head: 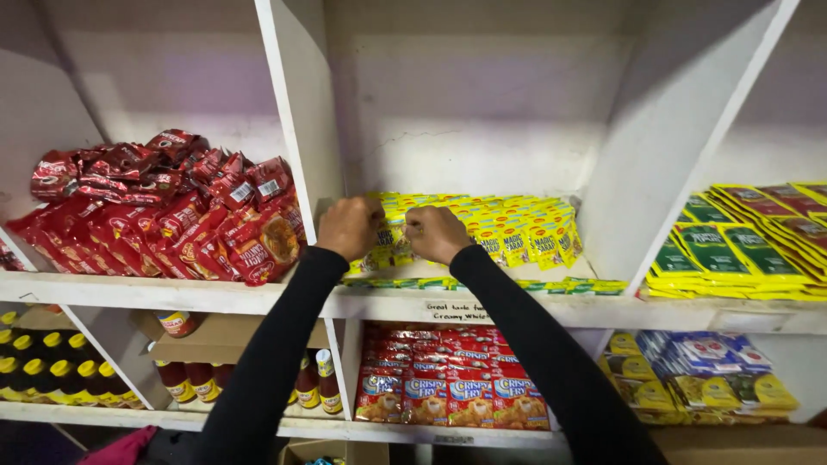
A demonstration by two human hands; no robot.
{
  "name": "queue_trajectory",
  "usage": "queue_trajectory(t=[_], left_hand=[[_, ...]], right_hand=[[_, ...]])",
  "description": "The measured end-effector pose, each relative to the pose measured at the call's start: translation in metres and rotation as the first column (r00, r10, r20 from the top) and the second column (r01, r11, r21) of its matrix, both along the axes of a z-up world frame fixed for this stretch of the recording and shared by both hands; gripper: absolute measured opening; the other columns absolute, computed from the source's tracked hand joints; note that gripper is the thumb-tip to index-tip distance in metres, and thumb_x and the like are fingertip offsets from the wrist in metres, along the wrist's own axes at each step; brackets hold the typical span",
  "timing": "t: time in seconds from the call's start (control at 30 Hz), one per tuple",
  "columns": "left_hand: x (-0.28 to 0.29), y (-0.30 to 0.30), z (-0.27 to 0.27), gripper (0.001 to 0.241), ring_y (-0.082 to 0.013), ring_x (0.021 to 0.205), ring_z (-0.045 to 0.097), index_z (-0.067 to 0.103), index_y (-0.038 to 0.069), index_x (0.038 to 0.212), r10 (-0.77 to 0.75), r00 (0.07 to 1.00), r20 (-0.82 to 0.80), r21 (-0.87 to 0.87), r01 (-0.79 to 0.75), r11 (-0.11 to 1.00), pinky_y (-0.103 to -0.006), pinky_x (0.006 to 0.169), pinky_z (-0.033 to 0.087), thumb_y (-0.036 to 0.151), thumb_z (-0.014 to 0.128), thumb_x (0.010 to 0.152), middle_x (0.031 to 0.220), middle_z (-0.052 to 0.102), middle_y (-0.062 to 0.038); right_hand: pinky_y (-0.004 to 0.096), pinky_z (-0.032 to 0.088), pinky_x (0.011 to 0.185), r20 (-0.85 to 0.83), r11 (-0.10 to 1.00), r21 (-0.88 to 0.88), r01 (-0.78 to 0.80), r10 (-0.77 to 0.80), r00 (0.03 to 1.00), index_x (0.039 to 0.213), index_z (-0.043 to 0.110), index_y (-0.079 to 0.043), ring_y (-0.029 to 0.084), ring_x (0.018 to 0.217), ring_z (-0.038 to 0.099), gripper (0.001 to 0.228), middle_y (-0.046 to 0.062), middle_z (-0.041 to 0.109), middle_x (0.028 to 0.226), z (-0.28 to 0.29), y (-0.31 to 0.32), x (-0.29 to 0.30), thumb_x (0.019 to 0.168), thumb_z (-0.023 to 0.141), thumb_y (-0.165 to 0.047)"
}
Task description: Organizing and stocking seasoning sachets onto a grocery store shelf.
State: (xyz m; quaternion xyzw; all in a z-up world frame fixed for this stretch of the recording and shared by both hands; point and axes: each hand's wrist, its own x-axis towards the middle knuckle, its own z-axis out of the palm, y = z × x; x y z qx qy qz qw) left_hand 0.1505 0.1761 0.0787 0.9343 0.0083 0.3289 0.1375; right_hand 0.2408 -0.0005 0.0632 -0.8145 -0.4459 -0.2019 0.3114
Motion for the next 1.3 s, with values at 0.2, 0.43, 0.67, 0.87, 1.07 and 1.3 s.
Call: queue_trajectory(t=[0.2, 0.43, 0.67, 0.87, 1.07, 1.3], left_hand=[[0.037, 0.016, -0.021, 0.012, -0.0407, 0.093, 0.072, 0.079, 0.012, 0.093, 0.104, 0.985, -0.135, 0.011, -0.103, 0.995, -0.052, 0.084, 0.057, 0.016, 0.073, 0.084, 0.097, 0.074, -0.021], [0.059, 0.028, -0.037, 0.012, -0.0401, 0.093, 0.072, 0.079, 0.011, 0.091, 0.077, 0.981, -0.176, -0.002, -0.078, 0.997, -0.0504, 0.085, 0.057, 0.009, 0.071, 0.083, 0.097, 0.073, -0.021], [0.064, 0.036, -0.042, 0.013, -0.0379, 0.095, 0.072, 0.079, 0.008, 0.09, 0.032, 0.983, -0.18, 0.06, -0.022, 0.998, -0.0467, 0.089, 0.058, 0.004, 0.072, 0.08, 0.096, 0.074, -0.021], [0.07, 0.042, -0.051, 0.013, -0.0401, 0.094, 0.071, 0.076, 0.002, 0.088, 0.002, 0.995, -0.102, 0.125, 0.011, 0.992, -0.0476, 0.087, 0.057, 0.004, 0.076, 0.075, 0.098, 0.071, -0.024], [0.065, 0.041, -0.049, 0.014, -0.0413, 0.095, 0.07, 0.075, 0.001, 0.088, -0.013, 0.996, -0.086, 0.146, 0.025, 0.989, -0.0489, 0.086, 0.057, 0.006, 0.077, 0.075, 0.098, 0.071, -0.024], [0.057, 0.038, -0.042, 0.016, -0.0409, 0.099, 0.07, 0.074, 0.001, 0.093, -0.003, 0.99, -0.144, 0.107, 0.018, 0.994, -0.0475, 0.09, 0.057, 0.0, 0.073, 0.077, 0.101, 0.072, -0.025]], right_hand=[[0.049, 0.055, 0.073, -0.072, 0.988, -0.111, 0.108, -0.117, 0.991, 0.077, 0.07, -0.01, 0.036, 0.083, 0.069, 0.014, 0.014, 0.072, 0.084, -0.032, 0.035, 0.052, 0.081, 0.074, -0.023], [0.048, 0.056, 0.081, -0.155, 0.943, -0.282, 0.178, -0.228, 0.961, 0.079, 0.072, -0.009, 0.036, 0.09, 0.071, 0.019, 0.017, 0.073, 0.089, -0.026, 0.044, 0.043, 0.078, 0.076, -0.028], [0.05, 0.055, 0.088, -0.182, 0.91, -0.33, 0.251, -0.322, 0.929, 0.086, 0.075, -0.01, 0.037, 0.101, 0.07, 0.025, 0.017, 0.073, 0.101, -0.02, 0.048, 0.037, 0.081, 0.077, -0.034], [0.049, 0.056, 0.089, -0.196, 0.926, -0.296, 0.234, -0.298, 0.934, 0.088, 0.075, -0.01, 0.036, 0.101, 0.071, 0.023, 0.017, 0.075, 0.102, -0.024, 0.049, 0.041, 0.08, 0.078, -0.031], [0.048, 0.056, 0.09, -0.221, 0.912, -0.32, 0.257, -0.335, 0.916, 0.088, 0.077, -0.009, 0.036, 0.1, 0.071, 0.024, 0.018, 0.075, 0.1, -0.021, 0.047, 0.035, 0.082, 0.077, -0.033], [0.048, 0.057, 0.087, -0.156, 0.934, -0.267, 0.237, -0.285, 0.946, 0.078, 0.075, -0.006, 0.037, 0.093, 0.072, 0.021, 0.02, 0.075, 0.09, -0.031, 0.044, 0.047, 0.079, 0.077, -0.027]])
